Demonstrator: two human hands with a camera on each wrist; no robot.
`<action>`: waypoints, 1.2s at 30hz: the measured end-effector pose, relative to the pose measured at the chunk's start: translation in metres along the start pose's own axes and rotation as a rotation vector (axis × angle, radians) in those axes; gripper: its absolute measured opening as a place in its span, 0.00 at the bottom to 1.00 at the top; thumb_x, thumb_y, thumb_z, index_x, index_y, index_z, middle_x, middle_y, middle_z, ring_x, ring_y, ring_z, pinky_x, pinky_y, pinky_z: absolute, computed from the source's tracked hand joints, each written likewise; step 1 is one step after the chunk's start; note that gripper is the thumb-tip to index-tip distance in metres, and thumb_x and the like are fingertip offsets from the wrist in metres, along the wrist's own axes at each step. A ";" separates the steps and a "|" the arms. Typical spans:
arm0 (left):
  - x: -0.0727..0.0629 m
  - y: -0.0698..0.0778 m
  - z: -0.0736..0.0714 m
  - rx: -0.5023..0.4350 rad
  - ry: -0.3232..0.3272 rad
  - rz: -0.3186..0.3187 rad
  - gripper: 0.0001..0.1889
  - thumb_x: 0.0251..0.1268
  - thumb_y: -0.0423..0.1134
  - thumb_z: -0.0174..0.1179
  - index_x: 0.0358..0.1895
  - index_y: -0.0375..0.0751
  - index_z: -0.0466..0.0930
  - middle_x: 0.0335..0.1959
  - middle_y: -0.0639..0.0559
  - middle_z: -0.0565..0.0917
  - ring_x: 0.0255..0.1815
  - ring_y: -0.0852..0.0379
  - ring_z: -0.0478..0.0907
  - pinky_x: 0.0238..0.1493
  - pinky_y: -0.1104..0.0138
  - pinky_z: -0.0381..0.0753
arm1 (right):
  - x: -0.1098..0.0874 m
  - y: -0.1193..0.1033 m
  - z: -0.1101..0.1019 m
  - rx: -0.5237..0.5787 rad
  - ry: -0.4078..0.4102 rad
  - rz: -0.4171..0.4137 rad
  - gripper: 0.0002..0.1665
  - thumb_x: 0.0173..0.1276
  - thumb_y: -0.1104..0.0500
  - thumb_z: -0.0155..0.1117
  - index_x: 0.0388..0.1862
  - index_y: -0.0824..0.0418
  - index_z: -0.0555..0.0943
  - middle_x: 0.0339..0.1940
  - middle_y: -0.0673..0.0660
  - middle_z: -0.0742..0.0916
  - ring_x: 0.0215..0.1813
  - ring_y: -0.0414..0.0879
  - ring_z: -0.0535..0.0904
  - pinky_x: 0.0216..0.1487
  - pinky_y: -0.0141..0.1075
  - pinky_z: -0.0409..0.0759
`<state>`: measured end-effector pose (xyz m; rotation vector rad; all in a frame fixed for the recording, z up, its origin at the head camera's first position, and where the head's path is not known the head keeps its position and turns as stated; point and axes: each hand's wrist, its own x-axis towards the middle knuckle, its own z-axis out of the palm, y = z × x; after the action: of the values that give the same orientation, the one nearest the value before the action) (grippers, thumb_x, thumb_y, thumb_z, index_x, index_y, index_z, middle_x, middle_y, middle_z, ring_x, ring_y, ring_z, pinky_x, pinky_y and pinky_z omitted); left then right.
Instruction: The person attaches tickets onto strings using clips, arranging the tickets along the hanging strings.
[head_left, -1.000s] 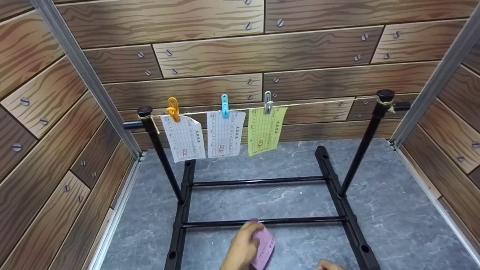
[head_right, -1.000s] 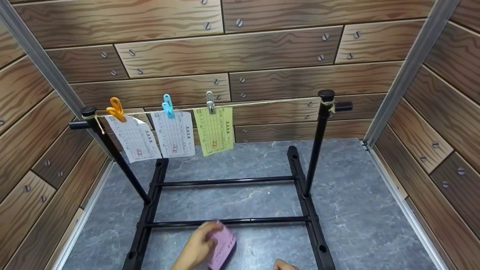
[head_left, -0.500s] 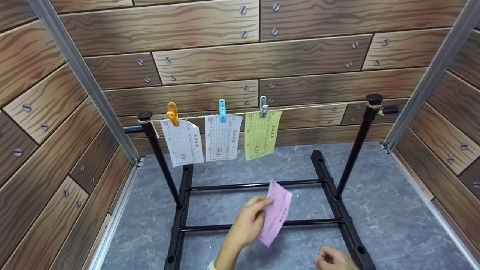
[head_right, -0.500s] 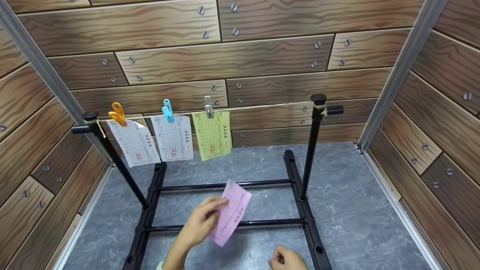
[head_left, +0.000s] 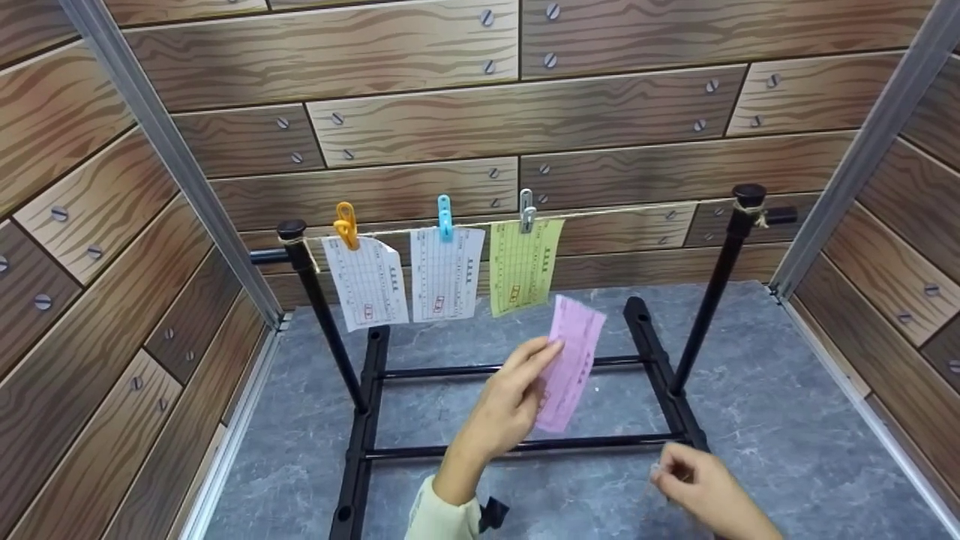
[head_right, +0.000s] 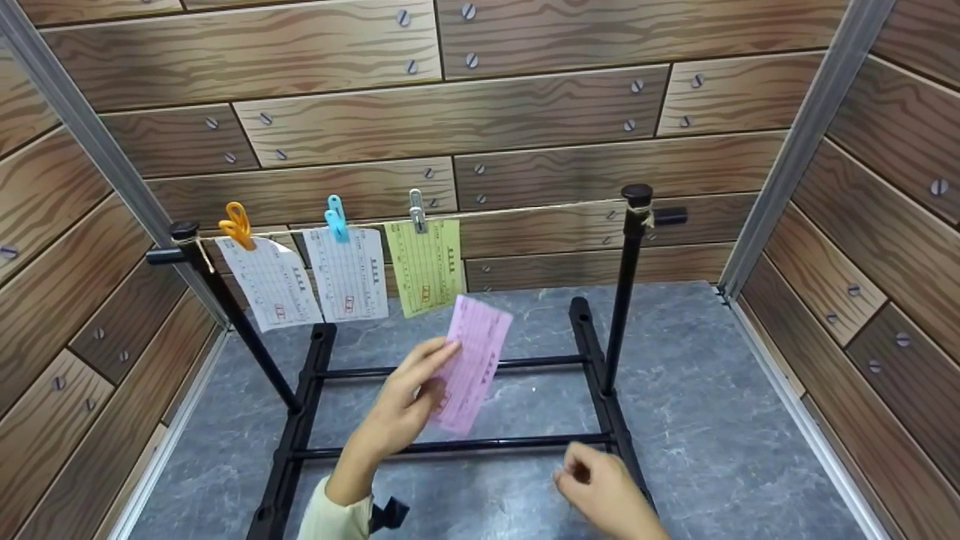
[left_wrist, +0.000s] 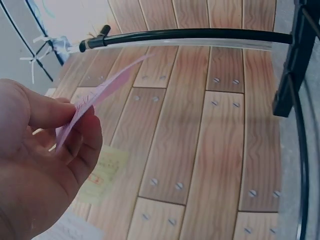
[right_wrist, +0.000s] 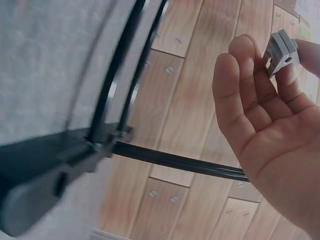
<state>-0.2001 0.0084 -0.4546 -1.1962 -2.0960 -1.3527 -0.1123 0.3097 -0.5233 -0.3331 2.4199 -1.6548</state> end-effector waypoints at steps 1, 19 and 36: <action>0.003 0.000 0.000 0.002 0.004 0.011 0.34 0.59 0.13 0.52 0.72 0.32 0.70 0.68 0.42 0.72 0.58 0.50 0.78 0.54 0.68 0.79 | 0.002 -0.002 -0.001 -0.028 0.018 -0.036 0.11 0.73 0.63 0.63 0.30 0.62 0.74 0.24 0.49 0.79 0.24 0.36 0.71 0.26 0.33 0.74; 0.043 0.004 0.005 -0.087 0.029 0.094 0.27 0.64 0.17 0.54 0.69 0.26 0.70 0.67 0.36 0.72 0.62 0.47 0.76 0.58 0.66 0.77 | 0.028 -0.085 -0.049 -0.253 0.452 -0.451 0.16 0.62 0.78 0.66 0.44 0.64 0.85 0.32 0.52 0.85 0.29 0.42 0.78 0.30 0.28 0.76; 0.088 0.004 0.009 -0.286 0.230 0.131 0.25 0.63 0.16 0.55 0.66 0.22 0.72 0.64 0.32 0.73 0.61 0.47 0.74 0.56 0.60 0.80 | 0.049 -0.156 -0.086 -0.064 0.287 -0.729 0.34 0.61 0.88 0.53 0.68 0.77 0.68 0.58 0.64 0.82 0.39 0.47 0.86 0.38 0.31 0.84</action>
<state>-0.2456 0.0567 -0.3961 -1.1958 -1.6790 -1.6804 -0.1713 0.3177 -0.3481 -1.1796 2.7556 -1.9964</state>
